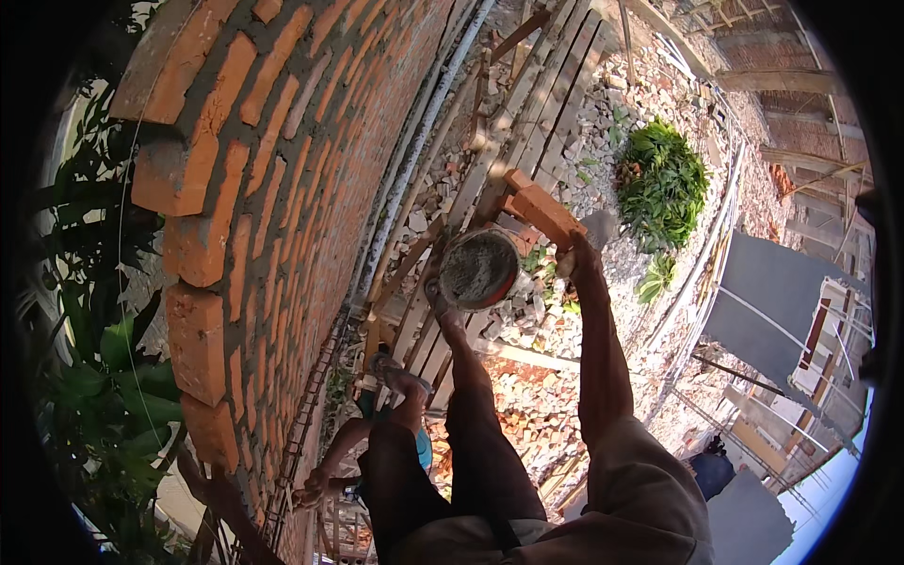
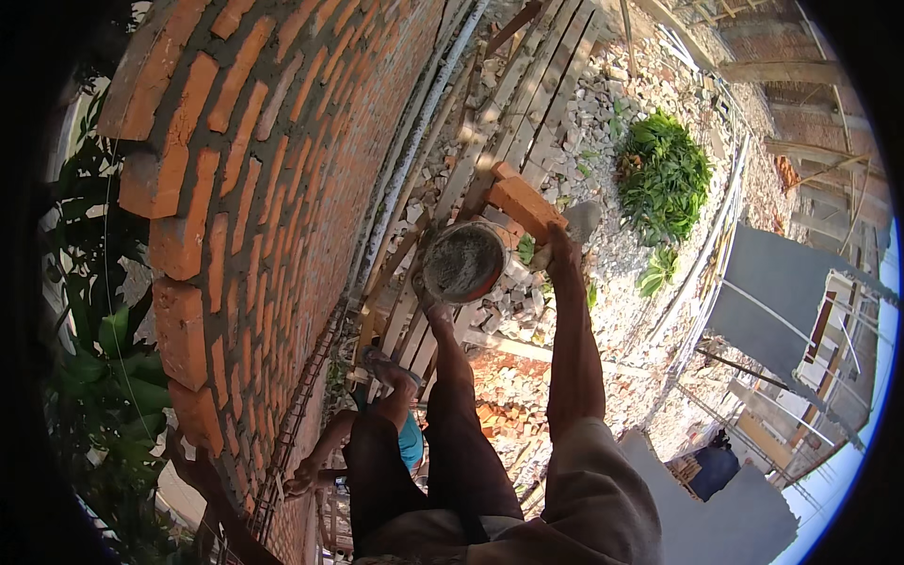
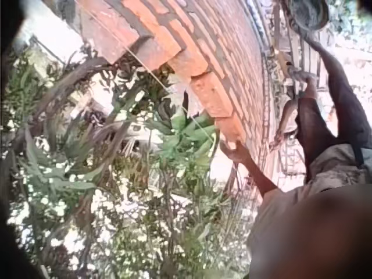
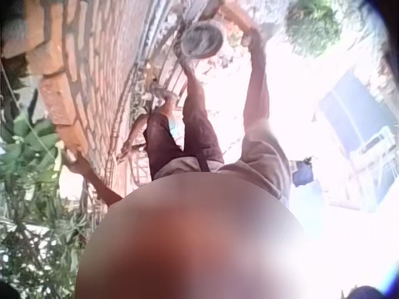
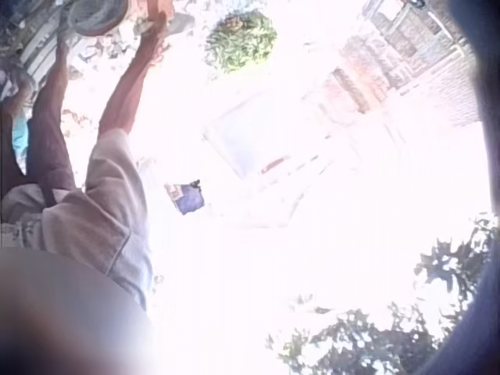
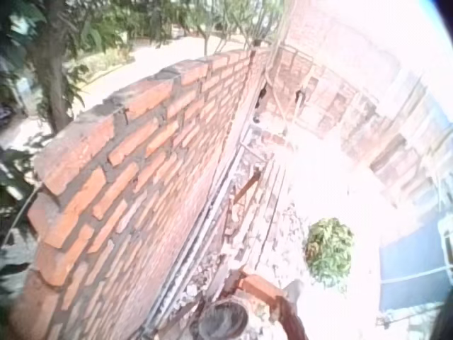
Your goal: The person applies mortar to a brick wall using a trowel, places bricks, and smooths the mortar between them. The person works on a partially built brick wall, using a trowel to apply mortar and place bricks in sequence.
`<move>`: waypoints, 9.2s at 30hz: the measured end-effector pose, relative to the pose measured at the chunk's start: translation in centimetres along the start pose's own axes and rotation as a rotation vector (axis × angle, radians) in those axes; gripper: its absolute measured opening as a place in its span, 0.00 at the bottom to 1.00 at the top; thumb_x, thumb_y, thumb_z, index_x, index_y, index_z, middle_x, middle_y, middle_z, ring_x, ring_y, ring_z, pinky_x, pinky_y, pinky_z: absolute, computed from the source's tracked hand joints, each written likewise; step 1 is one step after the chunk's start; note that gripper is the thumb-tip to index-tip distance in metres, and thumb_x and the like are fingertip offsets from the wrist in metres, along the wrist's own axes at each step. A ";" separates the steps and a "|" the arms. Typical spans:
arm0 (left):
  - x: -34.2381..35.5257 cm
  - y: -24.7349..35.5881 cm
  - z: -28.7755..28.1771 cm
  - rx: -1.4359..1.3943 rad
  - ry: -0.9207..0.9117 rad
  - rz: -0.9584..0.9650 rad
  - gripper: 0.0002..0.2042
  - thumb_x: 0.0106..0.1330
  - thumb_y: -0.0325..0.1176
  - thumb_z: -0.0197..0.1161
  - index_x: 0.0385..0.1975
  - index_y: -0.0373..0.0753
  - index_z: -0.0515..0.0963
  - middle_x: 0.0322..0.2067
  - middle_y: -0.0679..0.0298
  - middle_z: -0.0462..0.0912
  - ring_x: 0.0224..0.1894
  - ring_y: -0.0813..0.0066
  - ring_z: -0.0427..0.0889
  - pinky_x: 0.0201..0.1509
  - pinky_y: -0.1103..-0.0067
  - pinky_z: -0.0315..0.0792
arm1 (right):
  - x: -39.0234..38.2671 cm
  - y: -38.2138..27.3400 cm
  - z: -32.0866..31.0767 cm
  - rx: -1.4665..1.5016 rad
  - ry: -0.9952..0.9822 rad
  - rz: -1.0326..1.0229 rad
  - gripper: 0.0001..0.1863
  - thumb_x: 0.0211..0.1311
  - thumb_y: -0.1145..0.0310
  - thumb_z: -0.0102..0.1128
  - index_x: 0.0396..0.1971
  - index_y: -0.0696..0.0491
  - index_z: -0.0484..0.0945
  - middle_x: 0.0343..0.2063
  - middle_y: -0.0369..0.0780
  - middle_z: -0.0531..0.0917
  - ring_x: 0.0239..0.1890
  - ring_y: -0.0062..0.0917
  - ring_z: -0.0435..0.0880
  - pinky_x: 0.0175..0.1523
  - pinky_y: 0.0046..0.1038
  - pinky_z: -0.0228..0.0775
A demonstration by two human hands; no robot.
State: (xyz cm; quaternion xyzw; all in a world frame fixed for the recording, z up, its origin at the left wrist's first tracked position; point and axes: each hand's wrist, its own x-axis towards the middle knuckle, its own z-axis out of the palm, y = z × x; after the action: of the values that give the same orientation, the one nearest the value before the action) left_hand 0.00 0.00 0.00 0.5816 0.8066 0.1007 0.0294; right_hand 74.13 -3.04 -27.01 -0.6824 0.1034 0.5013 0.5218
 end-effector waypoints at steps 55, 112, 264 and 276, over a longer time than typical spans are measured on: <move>-4.8 -5.6 -1.6 0.080 -0.082 -0.023 0.43 0.39 0.26 0.70 0.61 0.42 0.56 0.52 0.53 0.59 0.55 0.49 0.61 0.59 0.51 0.58 | -48.3 -1.3 -2.5 -1.097 -0.366 -0.597 0.15 0.58 0.58 0.59 0.22 0.55 0.76 0.17 0.36 0.76 0.15 0.17 0.71 0.20 0.21 0.64; -6.7 -13.2 -4.6 -0.092 -0.193 0.078 0.31 0.56 0.17 0.53 0.63 0.41 0.63 0.59 0.49 0.67 0.62 0.55 0.65 0.66 0.68 0.63 | -44.7 9.2 19.4 -1.670 -0.729 -1.128 0.18 0.61 0.73 0.42 0.51 0.60 0.63 0.42 0.56 0.73 0.43 0.51 0.74 0.44 0.46 0.68; -13.1 -19.5 -4.9 0.192 -0.044 -0.456 0.31 0.53 0.26 0.60 0.61 0.38 0.62 0.57 0.58 0.62 0.64 0.58 0.58 0.64 0.42 0.47 | -44.6 -0.6 11.2 -2.003 -0.783 -0.689 0.19 0.55 0.56 0.61 0.20 0.57 0.73 0.14 0.42 0.75 0.17 0.33 0.73 0.22 0.36 0.64; -13.9 -19.9 -5.0 0.244 -0.054 -0.365 0.31 0.56 0.32 0.59 0.62 0.41 0.60 0.60 0.55 0.59 0.65 0.57 0.56 0.66 0.46 0.48 | -50.2 1.0 16.5 -1.644 -0.812 -0.182 0.10 0.52 0.71 0.62 0.33 0.56 0.73 0.21 0.36 0.77 0.19 0.21 0.76 0.23 0.25 0.68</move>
State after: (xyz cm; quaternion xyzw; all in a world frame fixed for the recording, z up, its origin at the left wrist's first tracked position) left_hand -14.94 -19.84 0.01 0.4277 0.9037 -0.0205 -0.0019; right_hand 40.03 -9.26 12.93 -0.6157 -0.5305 0.5751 -0.0937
